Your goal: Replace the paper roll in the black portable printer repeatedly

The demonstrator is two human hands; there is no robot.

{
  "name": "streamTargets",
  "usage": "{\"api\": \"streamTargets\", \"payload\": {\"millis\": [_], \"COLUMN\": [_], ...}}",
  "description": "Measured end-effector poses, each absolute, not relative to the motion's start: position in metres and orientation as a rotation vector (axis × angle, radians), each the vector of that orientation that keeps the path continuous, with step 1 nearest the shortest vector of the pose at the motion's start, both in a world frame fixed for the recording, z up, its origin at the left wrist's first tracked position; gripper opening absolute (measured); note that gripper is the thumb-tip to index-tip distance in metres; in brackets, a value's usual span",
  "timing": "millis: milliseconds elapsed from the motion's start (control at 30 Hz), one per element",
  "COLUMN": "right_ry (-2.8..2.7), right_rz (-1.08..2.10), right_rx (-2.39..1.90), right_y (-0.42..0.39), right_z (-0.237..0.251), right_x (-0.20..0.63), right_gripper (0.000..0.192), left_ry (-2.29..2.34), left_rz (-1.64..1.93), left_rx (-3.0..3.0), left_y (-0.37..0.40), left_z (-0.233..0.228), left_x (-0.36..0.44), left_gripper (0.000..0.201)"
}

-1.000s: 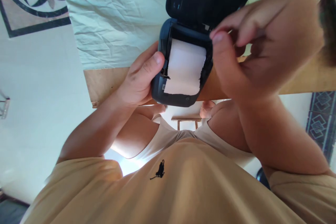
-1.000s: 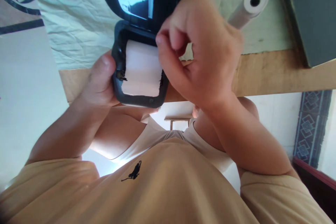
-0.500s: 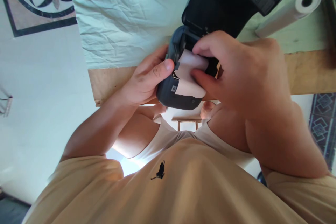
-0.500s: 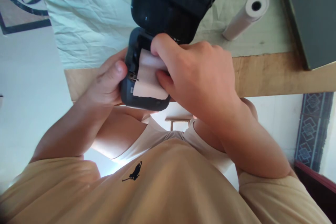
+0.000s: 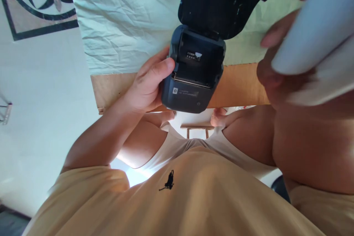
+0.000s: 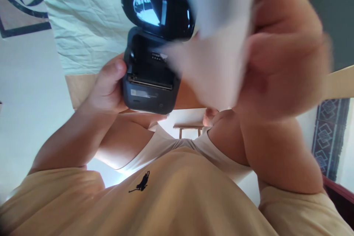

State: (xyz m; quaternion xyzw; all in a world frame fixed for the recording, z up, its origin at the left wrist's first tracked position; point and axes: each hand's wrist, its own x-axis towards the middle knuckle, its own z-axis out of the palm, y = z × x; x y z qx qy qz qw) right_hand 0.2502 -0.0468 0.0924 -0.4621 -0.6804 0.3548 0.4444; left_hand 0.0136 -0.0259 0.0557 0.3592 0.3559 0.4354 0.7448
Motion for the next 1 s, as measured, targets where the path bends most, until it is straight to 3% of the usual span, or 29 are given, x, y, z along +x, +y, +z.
{"api": "streamTargets", "payload": {"millis": [100, 233, 533, 833, 1000], "right_ry": [-1.337, -1.086, -1.757, -1.902, -1.993], "right_rz": [1.0, 0.906, 0.172, 0.243, 0.212], "right_rx": [-1.053, -1.065, -1.47, -1.616, -1.404], "right_y": [-0.034, -0.029, -0.029, -0.025, -0.03], "right_z": [0.084, 0.075, 0.062, 0.052, 0.053], "right_x": [0.249, 0.234, 0.246, 0.25, 0.249], "right_gripper": [0.037, 0.011, 0.031, 0.054, 0.059], "left_ry": [0.771, 0.774, 0.768, 0.84, 0.805], "left_rz": [0.945, 0.938, 0.924, 0.937, 0.91], "left_rx": [0.833, 0.846, 0.805, 0.811, 0.824], "left_y": [-0.026, -0.027, -0.027, -0.029, -0.029], "left_z": [0.052, 0.051, 0.053, 0.056, 0.053], "left_x": [0.015, 0.016, 0.013, 0.016, 0.013], "left_gripper": [0.03, 0.032, 0.036, 0.034, 0.036]}}
